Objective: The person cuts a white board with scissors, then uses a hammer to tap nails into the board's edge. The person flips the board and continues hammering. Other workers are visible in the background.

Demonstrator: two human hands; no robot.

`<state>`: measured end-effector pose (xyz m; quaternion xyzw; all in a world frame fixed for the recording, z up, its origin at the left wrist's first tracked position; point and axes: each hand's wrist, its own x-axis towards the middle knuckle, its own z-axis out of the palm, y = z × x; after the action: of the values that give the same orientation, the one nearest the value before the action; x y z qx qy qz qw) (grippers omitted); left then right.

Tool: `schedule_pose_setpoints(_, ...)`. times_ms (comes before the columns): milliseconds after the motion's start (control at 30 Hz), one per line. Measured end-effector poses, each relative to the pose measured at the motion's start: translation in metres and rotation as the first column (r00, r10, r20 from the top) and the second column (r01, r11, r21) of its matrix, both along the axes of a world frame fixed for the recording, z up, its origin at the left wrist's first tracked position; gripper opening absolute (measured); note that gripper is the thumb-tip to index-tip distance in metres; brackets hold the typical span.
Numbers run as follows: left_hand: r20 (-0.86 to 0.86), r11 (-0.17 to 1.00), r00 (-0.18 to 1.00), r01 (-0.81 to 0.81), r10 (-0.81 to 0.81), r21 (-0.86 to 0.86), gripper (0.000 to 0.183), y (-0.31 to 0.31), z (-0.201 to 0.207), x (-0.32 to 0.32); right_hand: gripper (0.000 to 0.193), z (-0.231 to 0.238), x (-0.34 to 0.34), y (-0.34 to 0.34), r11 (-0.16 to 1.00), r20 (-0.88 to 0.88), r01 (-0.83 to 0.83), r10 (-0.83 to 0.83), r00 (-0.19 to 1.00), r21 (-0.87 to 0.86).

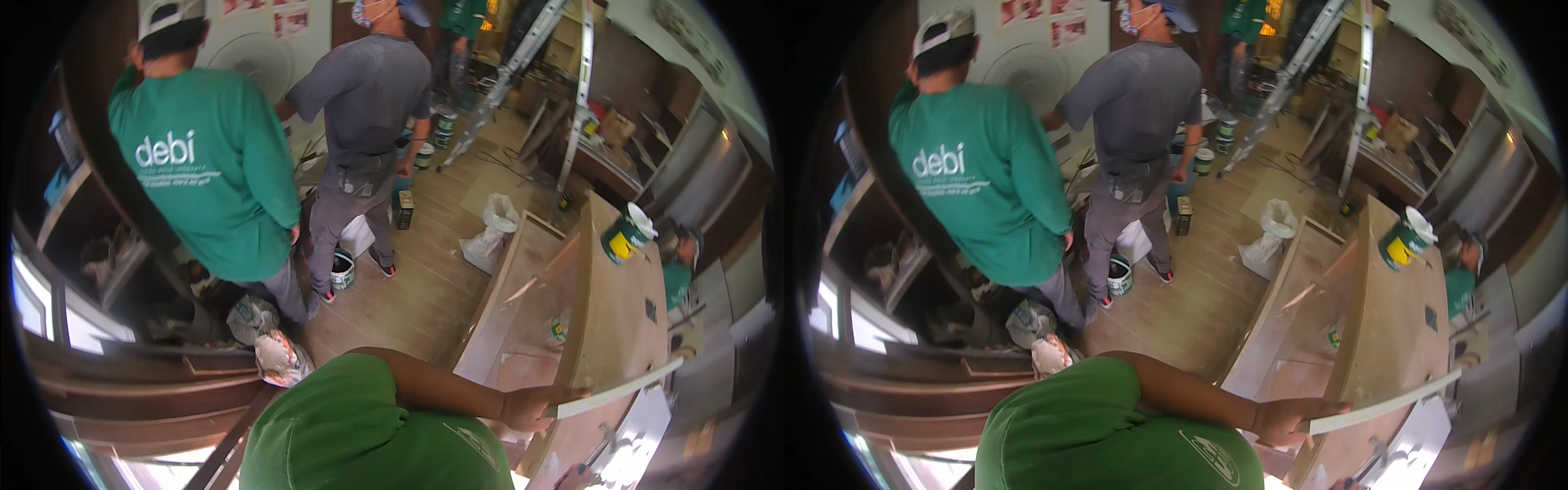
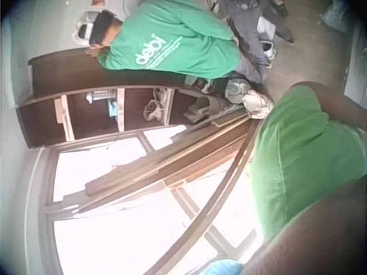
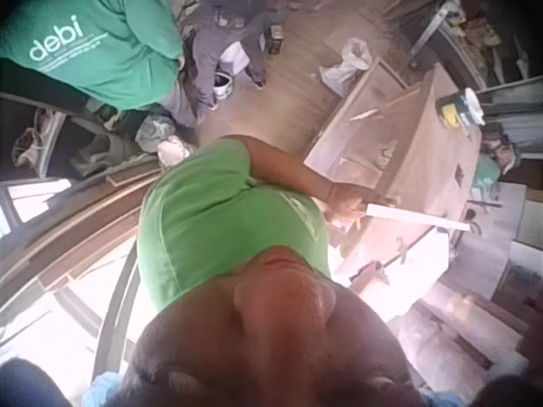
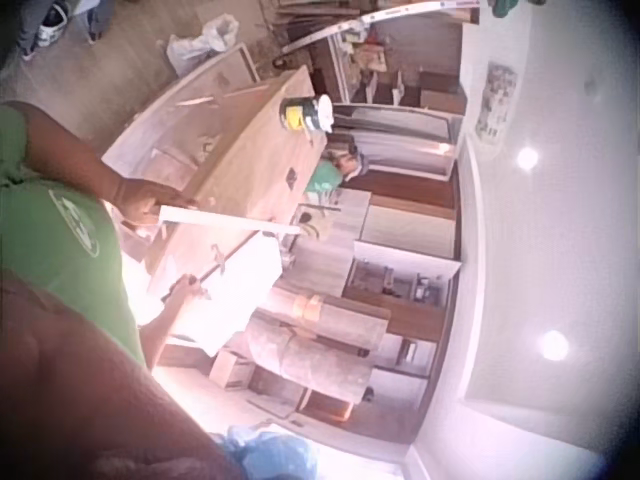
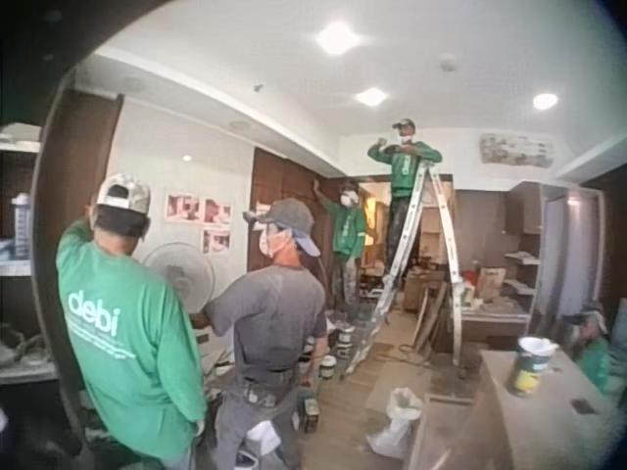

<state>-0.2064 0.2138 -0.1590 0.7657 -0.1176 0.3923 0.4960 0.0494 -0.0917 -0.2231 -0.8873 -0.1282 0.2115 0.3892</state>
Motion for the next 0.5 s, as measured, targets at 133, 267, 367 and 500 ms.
schedule_pose_setpoints(133,0.033,0.991,0.994,0.104,-0.102,-0.078,0.090,-0.005,0.025,-0.003,0.032,-0.121,0.140,-0.083,0.998,-0.384,0.009,0.015,0.923,0.061)
schedule_pose_setpoints(267,-0.073,0.994,0.997,0.021,-0.029,-0.106,0.089,0.010,0.012,-0.011,0.031,-0.093,0.072,0.016,0.940,0.191,-0.080,0.150,0.970,-0.332)
schedule_pose_setpoints(367,-0.037,0.996,0.999,0.017,-0.021,-0.090,0.088,0.008,0.005,-0.002,0.030,-0.049,0.041,0.039,0.913,0.383,-0.033,0.203,0.901,-0.407)
schedule_pose_setpoints(500,-0.110,0.990,0.991,0.057,-0.072,-0.132,0.089,0.004,0.013,-0.009,0.029,-0.039,0.035,0.044,0.880,0.496,0.014,0.255,0.830,-0.475)
